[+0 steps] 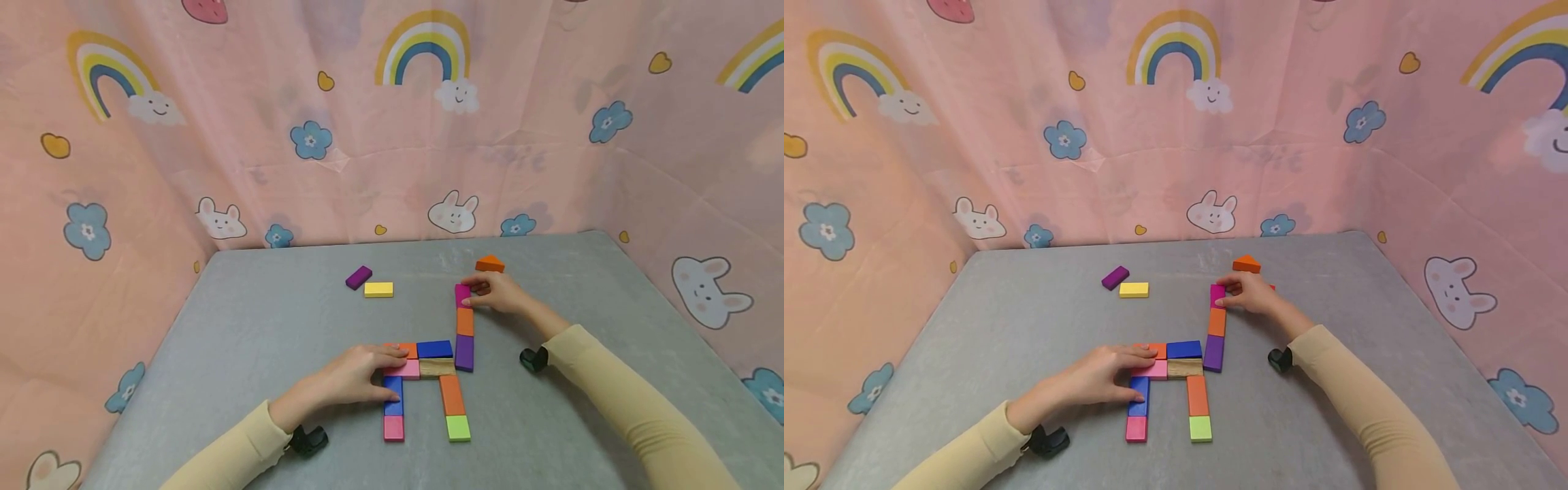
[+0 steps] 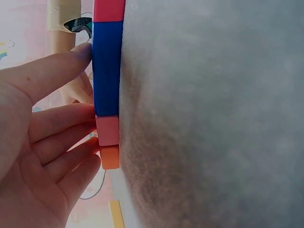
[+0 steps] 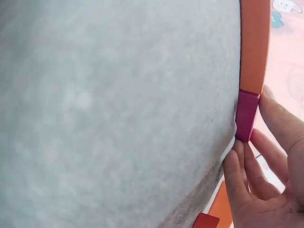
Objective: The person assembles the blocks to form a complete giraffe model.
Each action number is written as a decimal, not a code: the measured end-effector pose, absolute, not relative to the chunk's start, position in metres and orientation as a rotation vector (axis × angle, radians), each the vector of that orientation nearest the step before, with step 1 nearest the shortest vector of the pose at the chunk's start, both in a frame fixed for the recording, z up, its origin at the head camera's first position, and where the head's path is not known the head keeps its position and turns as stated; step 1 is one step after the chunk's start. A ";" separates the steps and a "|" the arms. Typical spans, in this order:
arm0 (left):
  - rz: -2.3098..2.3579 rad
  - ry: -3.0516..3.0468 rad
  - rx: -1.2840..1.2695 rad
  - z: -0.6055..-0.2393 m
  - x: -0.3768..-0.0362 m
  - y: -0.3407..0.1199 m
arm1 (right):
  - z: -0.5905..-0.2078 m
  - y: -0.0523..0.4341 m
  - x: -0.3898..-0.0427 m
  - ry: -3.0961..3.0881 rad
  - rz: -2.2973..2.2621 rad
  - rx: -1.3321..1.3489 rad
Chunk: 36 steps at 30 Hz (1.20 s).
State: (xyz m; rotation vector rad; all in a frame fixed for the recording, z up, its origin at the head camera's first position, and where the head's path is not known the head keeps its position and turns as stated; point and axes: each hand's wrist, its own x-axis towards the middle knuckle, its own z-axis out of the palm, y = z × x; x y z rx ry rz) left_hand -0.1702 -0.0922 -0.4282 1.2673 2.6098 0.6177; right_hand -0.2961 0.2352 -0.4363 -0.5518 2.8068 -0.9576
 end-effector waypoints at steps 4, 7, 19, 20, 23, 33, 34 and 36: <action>0.614 2.610 1.269 -0.427 -0.170 -0.092 | -0.436 0.236 -0.297 2.809 -0.953 -0.569; 0.604 2.614 1.279 -0.427 -0.170 -0.092 | -0.436 0.237 -0.298 2.810 -0.943 -0.590; 0.612 2.618 1.283 -0.428 -0.172 -0.095 | -0.402 0.205 -0.321 2.824 -0.914 -0.731; 0.612 2.616 1.281 -0.429 -0.172 -0.095 | -0.400 0.200 -0.323 2.810 -0.921 -0.745; 0.617 2.608 1.275 -0.428 -0.172 -0.095 | -0.402 0.182 -0.331 2.764 -0.954 -0.765; 0.609 2.606 1.282 -0.426 -0.172 -0.093 | -0.416 0.128 -0.348 2.642 -0.948 -0.888; 0.611 2.606 1.284 -0.426 -0.172 -0.093 | -0.418 0.124 -0.349 2.623 -0.957 -0.892; 0.612 2.604 1.287 -0.425 -0.172 -0.094 | -0.421 0.117 -0.350 2.590 -0.966 -0.899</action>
